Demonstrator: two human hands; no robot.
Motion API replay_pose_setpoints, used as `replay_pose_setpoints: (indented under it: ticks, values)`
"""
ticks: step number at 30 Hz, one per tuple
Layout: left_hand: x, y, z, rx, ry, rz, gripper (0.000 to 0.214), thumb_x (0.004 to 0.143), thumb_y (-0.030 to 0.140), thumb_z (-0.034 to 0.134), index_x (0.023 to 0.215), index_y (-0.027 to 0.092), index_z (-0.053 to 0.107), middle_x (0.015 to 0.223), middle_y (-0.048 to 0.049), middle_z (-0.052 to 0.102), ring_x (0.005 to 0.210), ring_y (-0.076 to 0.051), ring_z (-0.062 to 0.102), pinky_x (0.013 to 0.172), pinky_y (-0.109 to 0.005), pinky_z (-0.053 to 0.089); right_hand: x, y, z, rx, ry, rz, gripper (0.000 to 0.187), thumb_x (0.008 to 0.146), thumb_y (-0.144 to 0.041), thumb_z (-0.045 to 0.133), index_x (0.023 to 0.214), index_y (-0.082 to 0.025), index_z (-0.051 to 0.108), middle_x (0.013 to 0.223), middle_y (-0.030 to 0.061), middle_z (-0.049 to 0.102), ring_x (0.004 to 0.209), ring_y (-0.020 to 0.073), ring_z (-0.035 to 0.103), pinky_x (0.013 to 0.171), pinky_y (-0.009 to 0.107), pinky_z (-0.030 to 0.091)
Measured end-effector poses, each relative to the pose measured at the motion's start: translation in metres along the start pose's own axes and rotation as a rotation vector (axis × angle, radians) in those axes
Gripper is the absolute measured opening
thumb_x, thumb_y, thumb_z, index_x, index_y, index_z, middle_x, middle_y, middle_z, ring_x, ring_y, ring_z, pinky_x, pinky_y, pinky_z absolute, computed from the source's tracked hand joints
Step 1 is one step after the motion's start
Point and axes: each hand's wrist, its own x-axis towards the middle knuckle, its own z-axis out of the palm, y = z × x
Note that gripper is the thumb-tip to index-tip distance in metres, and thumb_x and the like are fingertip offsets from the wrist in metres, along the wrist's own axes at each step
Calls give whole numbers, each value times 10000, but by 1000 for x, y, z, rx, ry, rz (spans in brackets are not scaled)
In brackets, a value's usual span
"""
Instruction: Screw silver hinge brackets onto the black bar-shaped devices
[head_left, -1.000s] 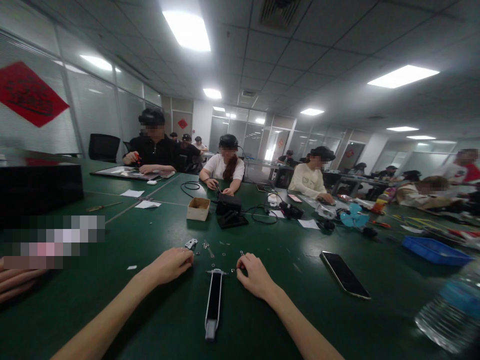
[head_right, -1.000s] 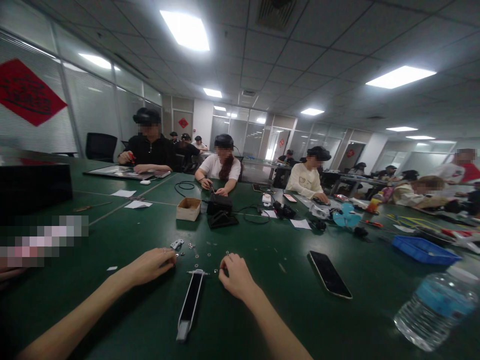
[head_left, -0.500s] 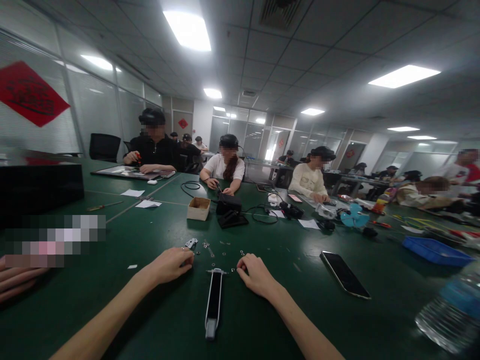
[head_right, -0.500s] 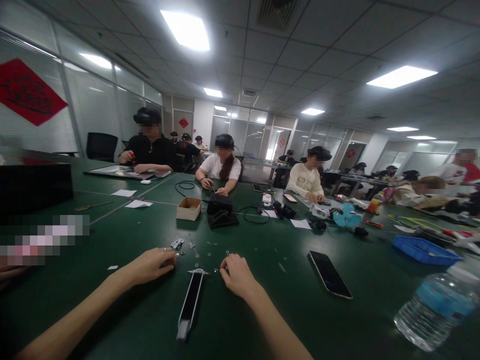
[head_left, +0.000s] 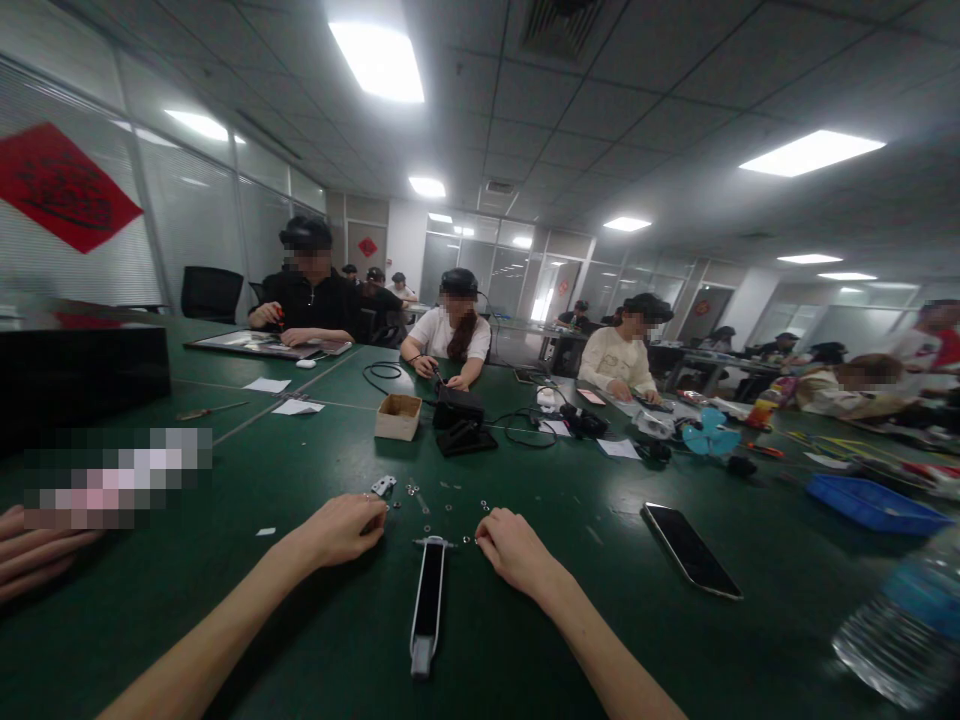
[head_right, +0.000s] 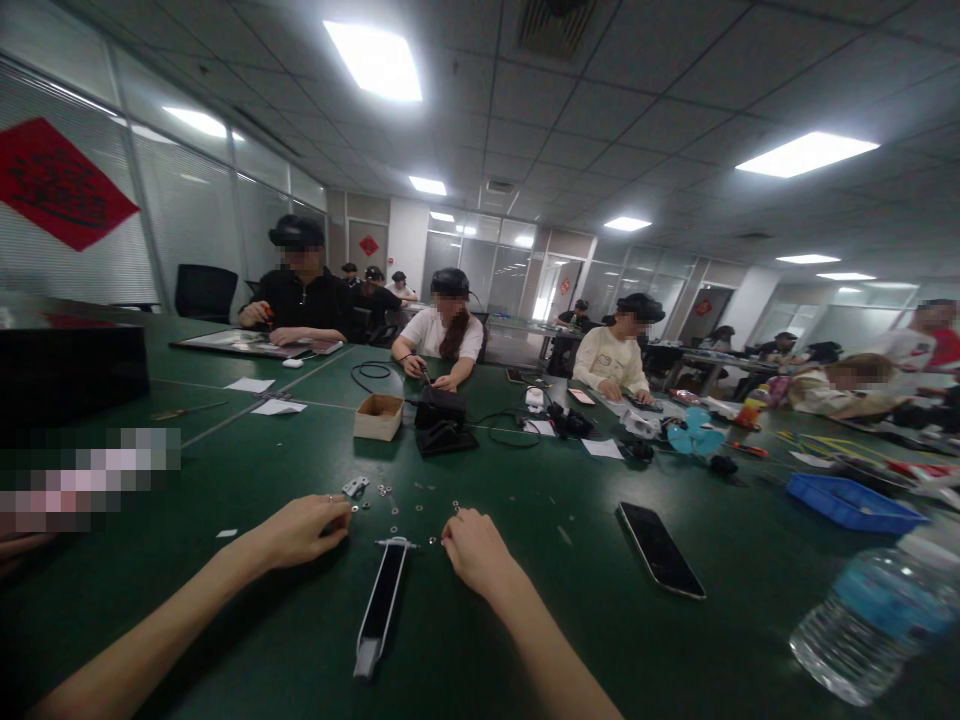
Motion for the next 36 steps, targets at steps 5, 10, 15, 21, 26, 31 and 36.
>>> replay_pose_setpoints:
  ticks: [5, 10, 15, 21, 26, 31, 36]
  values:
    - [1, 2, 0, 11, 24, -8, 155, 855, 284, 467, 882, 196, 592, 921, -56, 603, 812, -191, 572, 709, -305, 441, 0, -2, 2, -81, 7, -12, 189, 902, -203, 470, 978, -158, 637, 1003, 82, 606, 888, 194, 558, 773, 315, 451]
    - [5, 4, 4, 85, 124, -18, 223, 875, 286, 448, 1010, 203, 604, 1061, -77, 583, 940, -221, 555, 811, -339, 425, 0, -3, 5, -176, 41, -76, 198, 912, -186, 448, 973, -146, 632, 981, 94, 607, 882, 199, 553, 770, 317, 444]
    - [8, 2, 13, 126, 147, -12, 292, 898, 273, 422, 1117, 206, 603, 1150, -94, 568, 1053, -246, 515, 894, -383, 398, 1, -2, 8, -237, 49, -90, 184, 908, -185, 457, 967, -151, 628, 977, 92, 611, 866, 197, 553, 757, 312, 444]
    - [8, 2, 15, 124, 134, -24, 319, 900, 289, 414, 1150, 235, 604, 1154, -81, 572, 1049, -248, 514, 896, -385, 395, 3, 0, 12, -264, 88, -131, 190, 910, -177, 440, 955, -140, 621, 983, 111, 609, 895, 213, 549, 774, 329, 435]
    - [7, 6, 11, 105, 117, -34, 286, 893, 249, 421, 1099, 234, 619, 1130, -75, 580, 1036, -242, 522, 882, -370, 394, 3, 1, 14, -263, 81, -116, 206, 919, -184, 426, 981, -139, 617, 979, 108, 605, 870, 207, 549, 759, 322, 442]
    - [8, 5, 12, 65, 115, -27, 235, 890, 211, 442, 1037, 222, 624, 1089, -66, 591, 996, -221, 537, 859, -353, 395, 4, 3, 15, -248, 92, -109, 229, 930, -182, 405, 1011, -133, 613, 988, 107, 601, 870, 200, 550, 754, 313, 450]
    - [8, 4, 13, 25, 114, -9, 190, 889, 209, 462, 987, 212, 624, 1048, -58, 598, 970, -210, 546, 847, -343, 400, 5, 3, 15, -197, 75, -72, 234, 931, -178, 404, 1027, -140, 614, 996, 100, 598, 870, 197, 550, 759, 317, 454]
